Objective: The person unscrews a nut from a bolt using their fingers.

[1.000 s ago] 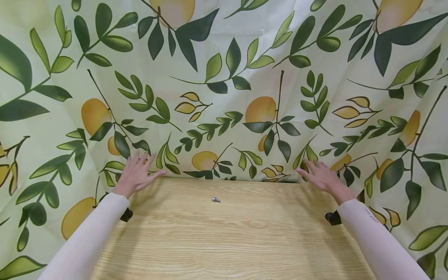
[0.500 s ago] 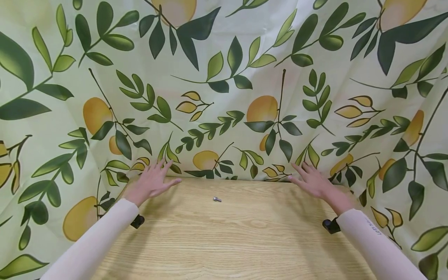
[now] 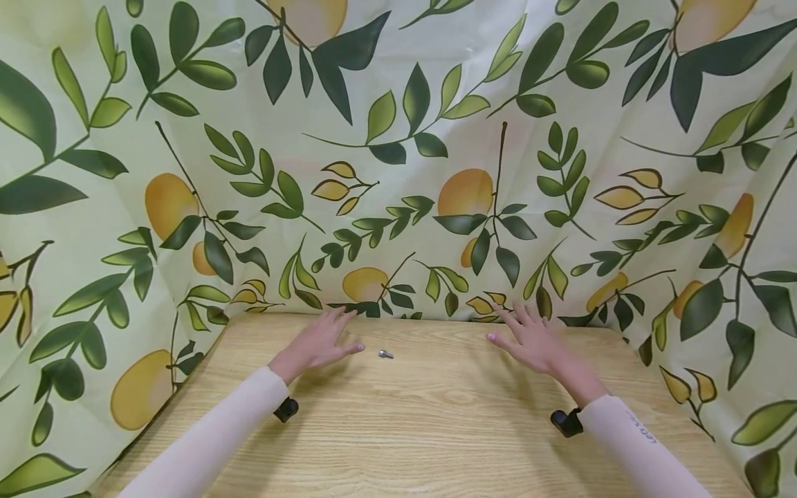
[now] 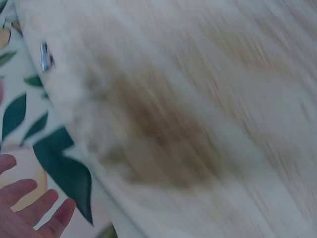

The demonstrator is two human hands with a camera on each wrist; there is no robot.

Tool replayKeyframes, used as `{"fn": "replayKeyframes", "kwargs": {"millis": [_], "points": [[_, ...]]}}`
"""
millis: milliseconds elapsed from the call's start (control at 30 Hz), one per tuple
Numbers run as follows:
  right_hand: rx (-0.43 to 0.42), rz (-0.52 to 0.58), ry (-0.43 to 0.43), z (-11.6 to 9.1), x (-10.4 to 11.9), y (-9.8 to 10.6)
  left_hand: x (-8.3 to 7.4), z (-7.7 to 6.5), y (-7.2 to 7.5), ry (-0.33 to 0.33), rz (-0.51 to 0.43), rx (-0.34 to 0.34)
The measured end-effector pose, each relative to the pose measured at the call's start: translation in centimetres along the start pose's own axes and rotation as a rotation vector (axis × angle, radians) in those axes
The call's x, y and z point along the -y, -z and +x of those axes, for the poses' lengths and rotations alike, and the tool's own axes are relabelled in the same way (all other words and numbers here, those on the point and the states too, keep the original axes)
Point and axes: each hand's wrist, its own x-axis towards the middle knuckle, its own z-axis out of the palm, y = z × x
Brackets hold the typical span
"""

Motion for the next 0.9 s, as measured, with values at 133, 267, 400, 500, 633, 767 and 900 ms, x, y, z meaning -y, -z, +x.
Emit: {"fn": "replayKeyframes", "kwargs": {"millis": [133, 267, 400, 500, 633, 767, 900], "points": [[-0.019, 0.043, 0.006, -0.5, 1.0, -0.8, -1.9, 0.8, -1.2, -0.040, -0.023, 0.036], [-0.038, 0.087, 0.007, -0.7, 2.3, -1.6, -3.1, 1.4, -2.0, -0.099, -0.078, 0.037], [-0.034, 0.142, -0.002, -0.8, 3.1, -2.5, -3.7, 2.2, -3.0, -0.149, -0.130, 0.008], [-0.013, 0.193, -0.007, -0.7, 3.4, -3.3, -4.0, 2.7, -3.8, -0.175, -0.153, -0.004], [0.002, 0.261, 0.004, -0.7, 3.9, -4.2, -4.4, 3.3, -4.4, -0.185, -0.146, 0.012], [0.019, 0.307, 0.008, -0.6, 4.6, -5.0, -4.6, 3.3, -4.8, -0.175, -0.121, 0.001], [0.013, 0.338, -0.006, -0.7, 5.0, -5.7, -4.7, 3.6, -5.1, -0.171, -0.098, -0.015]]}}
